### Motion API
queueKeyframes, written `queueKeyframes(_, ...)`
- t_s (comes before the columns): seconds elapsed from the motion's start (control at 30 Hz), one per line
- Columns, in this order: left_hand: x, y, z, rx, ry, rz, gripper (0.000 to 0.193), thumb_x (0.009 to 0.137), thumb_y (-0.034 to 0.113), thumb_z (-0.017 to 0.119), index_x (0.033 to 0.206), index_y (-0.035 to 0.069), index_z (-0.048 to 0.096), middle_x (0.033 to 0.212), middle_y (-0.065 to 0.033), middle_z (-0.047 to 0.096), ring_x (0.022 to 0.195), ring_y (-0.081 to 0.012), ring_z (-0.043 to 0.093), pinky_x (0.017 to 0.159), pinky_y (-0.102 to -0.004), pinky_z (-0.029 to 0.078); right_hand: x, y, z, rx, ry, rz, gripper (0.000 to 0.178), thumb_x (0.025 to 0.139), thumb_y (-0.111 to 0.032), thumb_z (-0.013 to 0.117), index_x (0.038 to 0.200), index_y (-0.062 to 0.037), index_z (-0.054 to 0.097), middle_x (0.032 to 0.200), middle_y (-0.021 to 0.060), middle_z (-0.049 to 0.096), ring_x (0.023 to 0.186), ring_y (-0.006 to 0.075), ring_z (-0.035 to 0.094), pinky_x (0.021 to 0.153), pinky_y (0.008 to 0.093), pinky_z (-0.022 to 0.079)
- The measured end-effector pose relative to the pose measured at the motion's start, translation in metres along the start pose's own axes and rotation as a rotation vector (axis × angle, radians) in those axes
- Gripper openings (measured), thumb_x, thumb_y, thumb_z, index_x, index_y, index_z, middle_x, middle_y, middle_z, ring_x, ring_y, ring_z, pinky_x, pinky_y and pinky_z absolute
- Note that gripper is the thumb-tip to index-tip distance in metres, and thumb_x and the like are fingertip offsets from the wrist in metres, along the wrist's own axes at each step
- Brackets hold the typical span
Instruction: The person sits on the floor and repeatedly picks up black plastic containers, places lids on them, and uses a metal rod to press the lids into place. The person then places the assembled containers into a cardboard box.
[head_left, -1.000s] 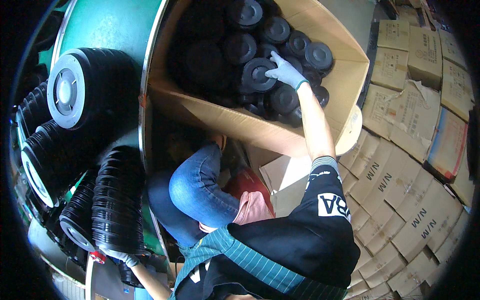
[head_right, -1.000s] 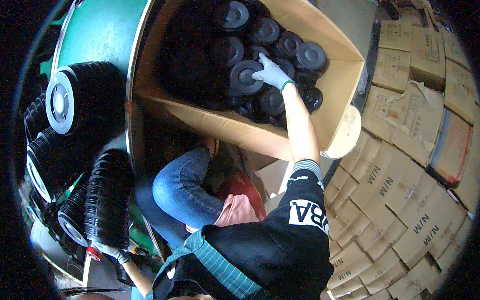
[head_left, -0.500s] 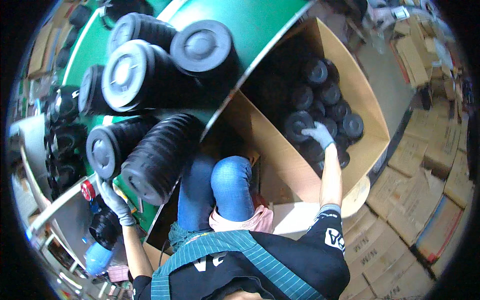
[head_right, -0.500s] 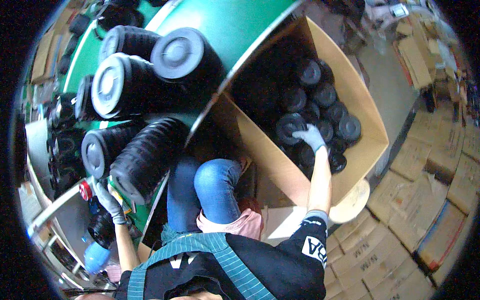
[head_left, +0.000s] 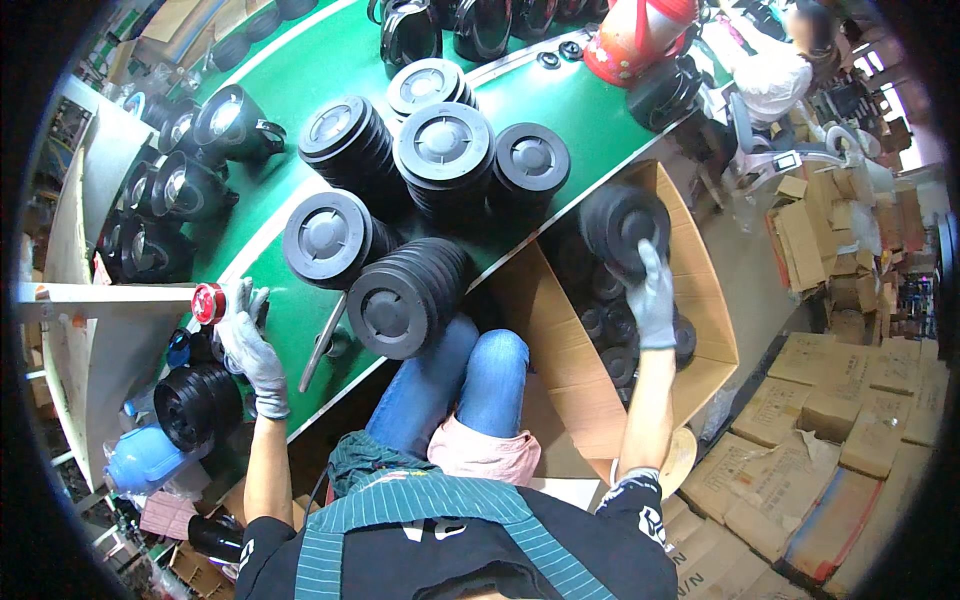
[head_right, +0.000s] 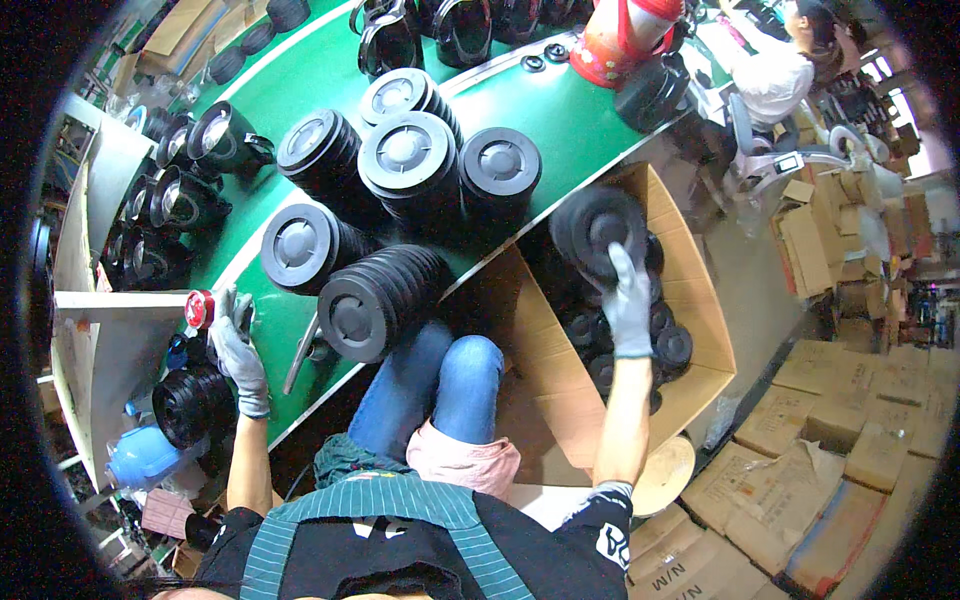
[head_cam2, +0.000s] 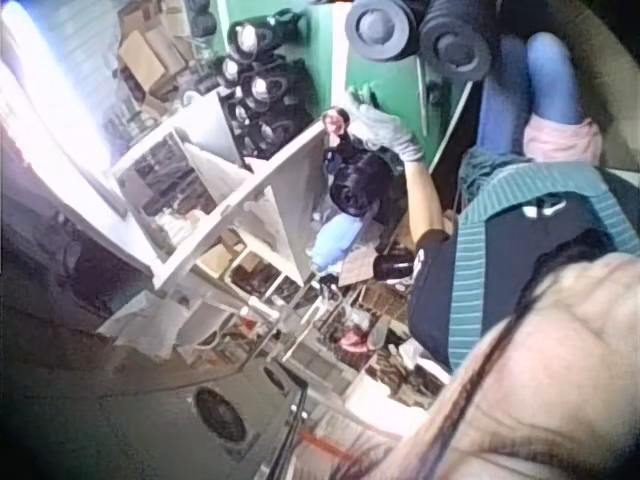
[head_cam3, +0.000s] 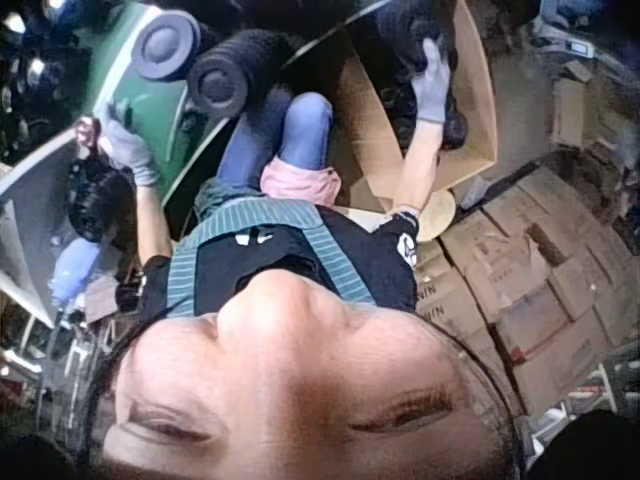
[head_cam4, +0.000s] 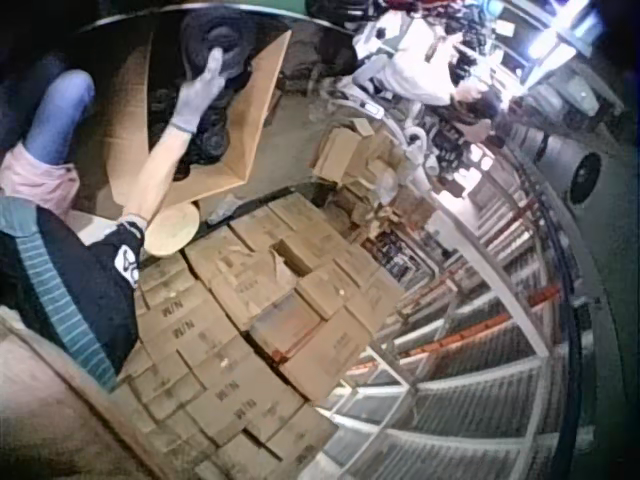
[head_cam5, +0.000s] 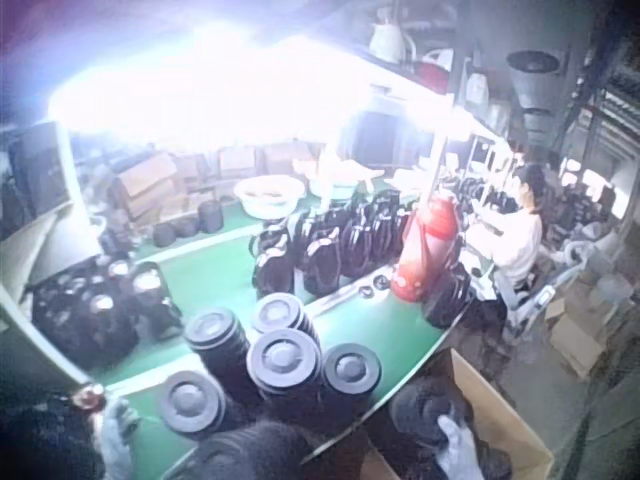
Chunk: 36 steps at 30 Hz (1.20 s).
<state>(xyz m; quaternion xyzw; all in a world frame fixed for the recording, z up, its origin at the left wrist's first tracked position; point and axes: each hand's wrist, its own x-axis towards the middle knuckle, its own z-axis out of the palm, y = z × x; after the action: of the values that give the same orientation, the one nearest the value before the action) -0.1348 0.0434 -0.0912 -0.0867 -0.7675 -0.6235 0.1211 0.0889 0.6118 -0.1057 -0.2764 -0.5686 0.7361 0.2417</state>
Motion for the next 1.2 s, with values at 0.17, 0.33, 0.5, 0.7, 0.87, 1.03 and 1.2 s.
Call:
queueKeyframes(0.17,0.005,0.023,-0.002,-0.096,-0.082,-0.015,0.063,0.117,0.04,0.035,0.163,-0.003,0.039,0.163,-0.0178,0.048,0.139,-0.0318,0.058,0.118,-0.0441,0.044,0.063,-0.048,0.124,0.182,-0.119,0.126,0.047,0.103,-0.034,0.07,0.144,-0.0122,0.064,0.137,0.0075,0.071,0.122,0.0239,0.069,0.101,0.0531,0.057)
queueKeyframes(0.33,0.012,0.041,0.002,-0.133,-0.028,0.015,0.059,0.117,0.036,0.036,0.157,-0.008,0.044,0.155,-0.0208,0.053,0.133,-0.0311,0.062,0.117,-0.0428,0.046,0.114,-0.018,0.139,-0.273,0.017,-0.076,0.051,0.1,-0.044,0.073,0.139,-0.0115,0.068,0.124,0.0058,0.074,0.108,0.0199,0.069,0.095,0.0423,0.056)
queueKeyframes(0.5,0.023,0.064,0.025,-0.16,-0.097,0.023,0.052,0.114,0.021,0.041,0.157,-0.007,0.045,0.152,-0.0191,0.057,0.133,-0.0282,0.061,0.117,-0.0418,0.044,0.099,-0.031,0.162,-0.662,0.006,-0.237,0.055,0.105,-0.041,0.069,0.131,0.0071,0.07,0.123,0.0254,0.076,0.113,0.029,0.071,0.101,0.0419,0.052)
queueKeyframes(0.7,0.115,0.039,0.086,-0.092,-0.034,0.055,0.055,0.107,0.017,0.059,0.156,-0.006,0.048,0.151,-0.0226,0.058,0.134,-0.0282,0.061,0.115,-0.0403,0.046,0.109,-0.022,0.134,-0.606,0.044,-0.199,0.049,0.113,-0.038,0.057,0.13,0.0058,0.067,0.116,0.0136,0.072,0.109,0.0212,0.063,0.103,0.0361,0.047)
queueKeyframes(0.87,0.237,-0.008,0.08,0.763,0.195,0.298,0.059,0.093,0.028,0.07,0.146,0.005,0.058,0.145,-0.0199,0.059,0.127,-0.0399,0.06,0.106,-0.0545,0.05,0.077,-0.016,0.124,-0.312,0.196,-0.106,0.063,0.115,-0.048,0.046,0.159,-0.0023,0.046,0.154,0.014,0.052,0.143,0.03,0.049,0.12,0.0493,0.038)
queueKeyframes(1.03,0.308,-0.054,0.037,1.119,-0.076,0.219,0.053,0.085,0.02,0.074,0.135,0.012,0.06,0.125,-0.0165,0.061,0.118,-0.0404,0.064,0.096,-0.0529,0.055,0.001,-0.015,0.089,-0.324,0.171,-0.159,0.059,0.116,-0.035,0.048,0.164,-0.0018,0.04,0.165,0.0159,0.044,0.151,0.0283,0.043,0.125,0.045,0.036)
queueKeyframes(1.2,0.307,-0.03,0.026,1.011,-0.097,0.445,0.052,0.087,0.019,0.081,0.135,0.013,0.064,0.126,-0.016,0.068,0.119,-0.0366,0.068,0.101,-0.0464,0.055,-0.053,-0.019,0.081,-0.67,0.115,-0.382,0.051,0.116,-0.027,0.049,0.159,0.0005,0.047,0.16,0.0166,0.05,0.144,0.0304,0.052,0.12,0.0448,0.041)
